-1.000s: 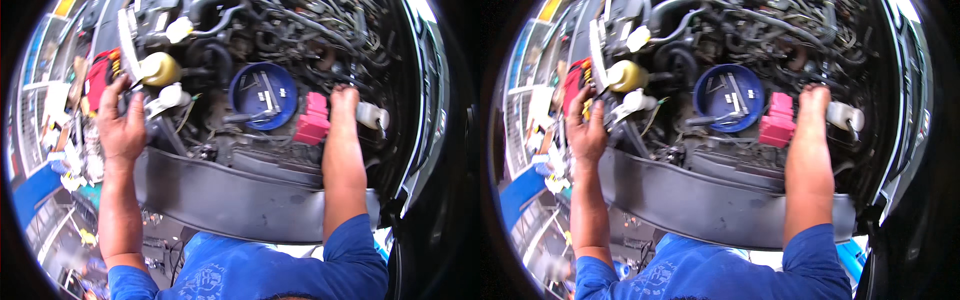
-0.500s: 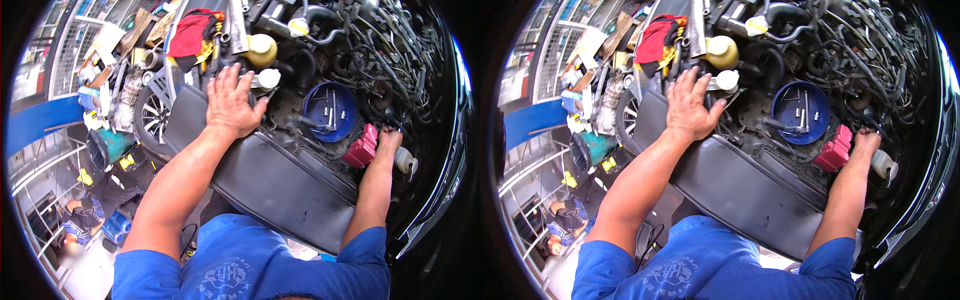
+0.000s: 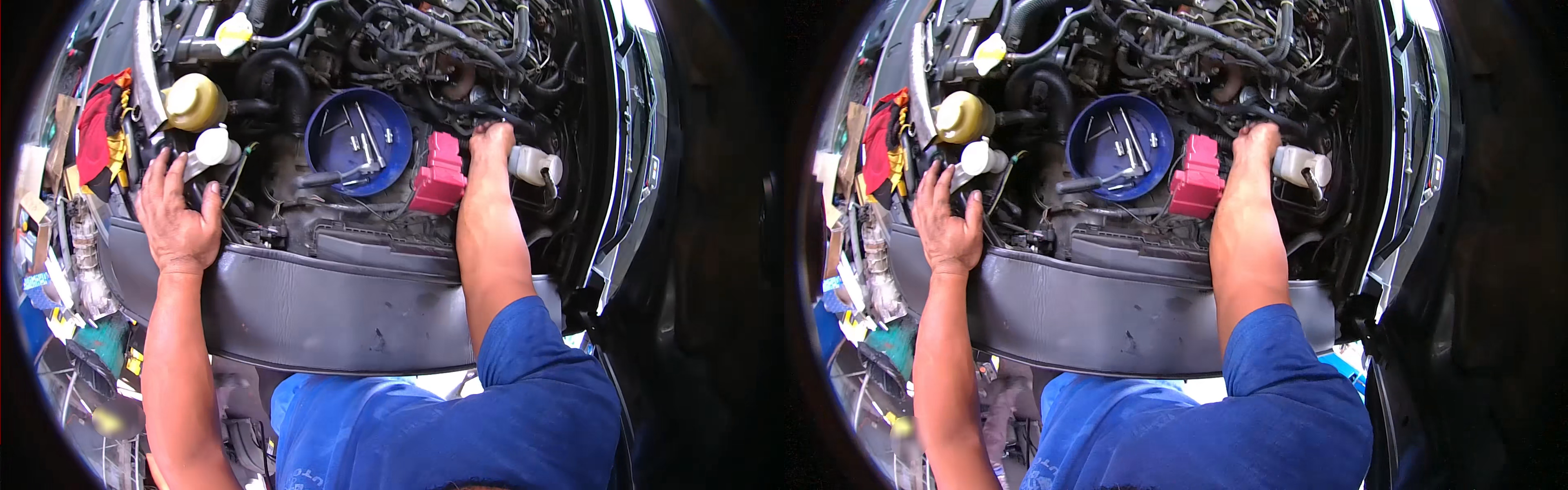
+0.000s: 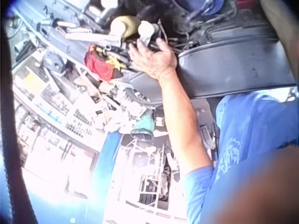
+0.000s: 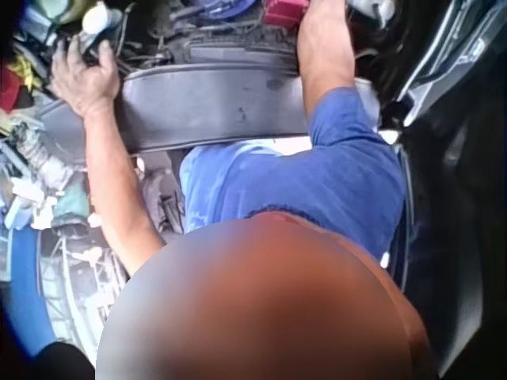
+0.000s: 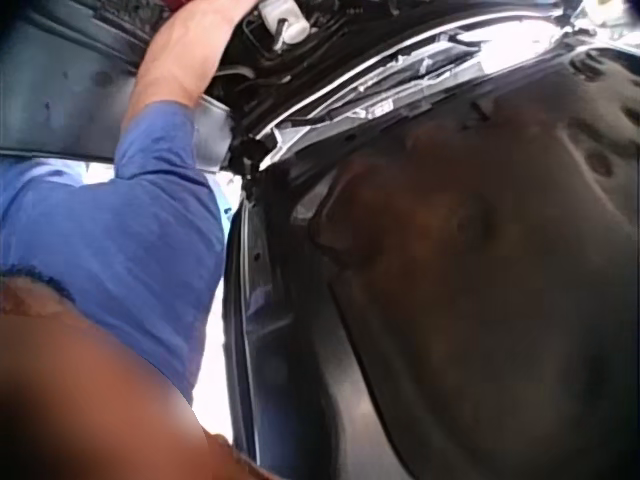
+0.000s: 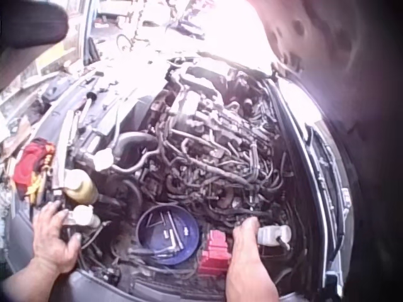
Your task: Repairing a car engine by checking and manipulating various components.
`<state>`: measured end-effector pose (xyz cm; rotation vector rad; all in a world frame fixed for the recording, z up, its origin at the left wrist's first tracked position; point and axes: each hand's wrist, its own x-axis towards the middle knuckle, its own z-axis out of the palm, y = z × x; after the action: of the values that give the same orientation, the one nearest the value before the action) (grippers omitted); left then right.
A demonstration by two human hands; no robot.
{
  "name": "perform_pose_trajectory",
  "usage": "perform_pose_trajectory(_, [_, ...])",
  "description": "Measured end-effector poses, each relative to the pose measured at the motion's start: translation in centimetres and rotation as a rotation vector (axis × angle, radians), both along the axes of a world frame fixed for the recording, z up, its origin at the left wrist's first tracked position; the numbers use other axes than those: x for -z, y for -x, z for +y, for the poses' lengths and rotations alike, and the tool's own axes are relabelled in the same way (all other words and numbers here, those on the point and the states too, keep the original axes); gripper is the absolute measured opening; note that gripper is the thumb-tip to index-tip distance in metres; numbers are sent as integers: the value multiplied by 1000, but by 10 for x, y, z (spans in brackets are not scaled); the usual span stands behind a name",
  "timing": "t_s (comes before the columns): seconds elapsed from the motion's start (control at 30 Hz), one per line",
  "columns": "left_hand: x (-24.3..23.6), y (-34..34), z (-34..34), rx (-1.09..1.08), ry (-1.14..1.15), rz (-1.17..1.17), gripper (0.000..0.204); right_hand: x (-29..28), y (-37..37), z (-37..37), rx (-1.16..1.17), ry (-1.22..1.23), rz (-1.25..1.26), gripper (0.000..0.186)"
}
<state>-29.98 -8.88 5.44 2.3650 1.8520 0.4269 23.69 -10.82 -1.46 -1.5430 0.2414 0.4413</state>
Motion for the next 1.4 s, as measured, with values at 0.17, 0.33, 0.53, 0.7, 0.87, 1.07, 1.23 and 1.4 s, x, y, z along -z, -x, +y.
perform_pose_trajectory(0.17, [2, -3, 1, 4, -9, -32, 57, 7, -13, -2, -45, -156, 33, 26])
perform_pose_trajectory(0.33, [4, 1, -2, 4, -42, -22, 55, 5, -7, 1, -1, -65, 52, 22])
perform_pose_trajectory(0.53, [12, 7, -1, 2, -68, -34, 56, 0, -6, 0, -43, -43, 125, 24])
perform_pose_trajectory(0.7, [12, 0, 2, -1, -63, -43, 52, 9, -34, -1, -6, 11, -10, 19])
perform_pose_trajectory(0.87, [14, 4, -1, -5, -78, -16, 52, 9, -16, 2, -16, -56, 48, 21])
perform_pose_trajectory(1.07, [17, 8, 1, 28, -104, -23, 52, 12, -31, 3, 5, -14, 12, 20])
perform_pose_trajectory(1.23, [16, 7, 1, 15, -74, -26, 52, 3, -19, 3, -69, -26, 50, 17])
perform_pose_trajectory(1.4, [17, 6, 1, 27, -106, -17, 53, -1, -19, 4, -30, -4, -59, 20])
